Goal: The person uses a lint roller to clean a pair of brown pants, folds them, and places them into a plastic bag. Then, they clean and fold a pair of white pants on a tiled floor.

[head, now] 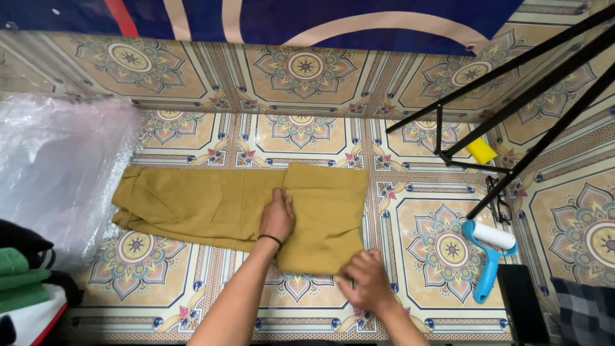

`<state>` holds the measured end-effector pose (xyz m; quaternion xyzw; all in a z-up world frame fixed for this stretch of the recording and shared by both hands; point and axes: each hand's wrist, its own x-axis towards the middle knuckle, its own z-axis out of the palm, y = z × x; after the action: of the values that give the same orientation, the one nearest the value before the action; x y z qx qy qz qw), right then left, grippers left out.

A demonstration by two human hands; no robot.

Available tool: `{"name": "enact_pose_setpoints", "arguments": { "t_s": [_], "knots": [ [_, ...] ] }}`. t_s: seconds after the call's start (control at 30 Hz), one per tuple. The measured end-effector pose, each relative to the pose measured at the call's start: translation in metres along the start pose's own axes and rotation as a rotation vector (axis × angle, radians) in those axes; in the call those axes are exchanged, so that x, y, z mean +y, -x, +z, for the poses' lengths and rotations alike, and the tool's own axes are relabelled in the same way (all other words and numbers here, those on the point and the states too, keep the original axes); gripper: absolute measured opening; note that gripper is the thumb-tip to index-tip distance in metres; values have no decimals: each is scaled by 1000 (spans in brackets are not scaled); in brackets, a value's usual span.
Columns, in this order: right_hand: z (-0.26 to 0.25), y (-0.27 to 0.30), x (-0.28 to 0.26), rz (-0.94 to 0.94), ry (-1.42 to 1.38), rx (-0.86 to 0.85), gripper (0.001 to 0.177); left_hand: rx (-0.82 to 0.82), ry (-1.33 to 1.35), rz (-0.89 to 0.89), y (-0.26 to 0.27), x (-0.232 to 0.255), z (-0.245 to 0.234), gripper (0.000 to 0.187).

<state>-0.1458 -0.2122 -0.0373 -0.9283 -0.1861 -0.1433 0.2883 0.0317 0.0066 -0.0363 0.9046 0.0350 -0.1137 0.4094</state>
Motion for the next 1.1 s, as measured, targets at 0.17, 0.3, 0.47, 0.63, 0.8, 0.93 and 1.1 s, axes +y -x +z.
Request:
{"name": "enact_pose_setpoints", "arguments": {
  "t_s": [0.17, 0.3, 0.47, 0.63, 0.8, 0.93, 1.1],
  "knots": [
    [-10, -23, 11, 618, -62, 197, 18, -38, -109, -28, 16, 29, -31, 36],
    [-41, -60, -14, 1184, -166, -180, 35, 76, -371, 141, -2, 46, -28, 51],
    [-39, -52, -21, 1350, -244, -273, 44, -88, -325, 497, -49, 80, 22, 36],
    [-32, -36, -22, 1641, -709, -34, 42, -348, -537, 558, -78, 134, 65, 60],
    [24, 16, 13, 1158, -445, -23, 53, -503, -476, 414, -116, 134, 113, 23],
    [41, 39, 8, 1057, -328, 99, 51, -479, -521, 395, -115, 140, 102, 22],
    [48, 55, 5, 1043, -235, 140, 47, -391, -458, 418, -119, 136, 96, 28]
  ]
}}
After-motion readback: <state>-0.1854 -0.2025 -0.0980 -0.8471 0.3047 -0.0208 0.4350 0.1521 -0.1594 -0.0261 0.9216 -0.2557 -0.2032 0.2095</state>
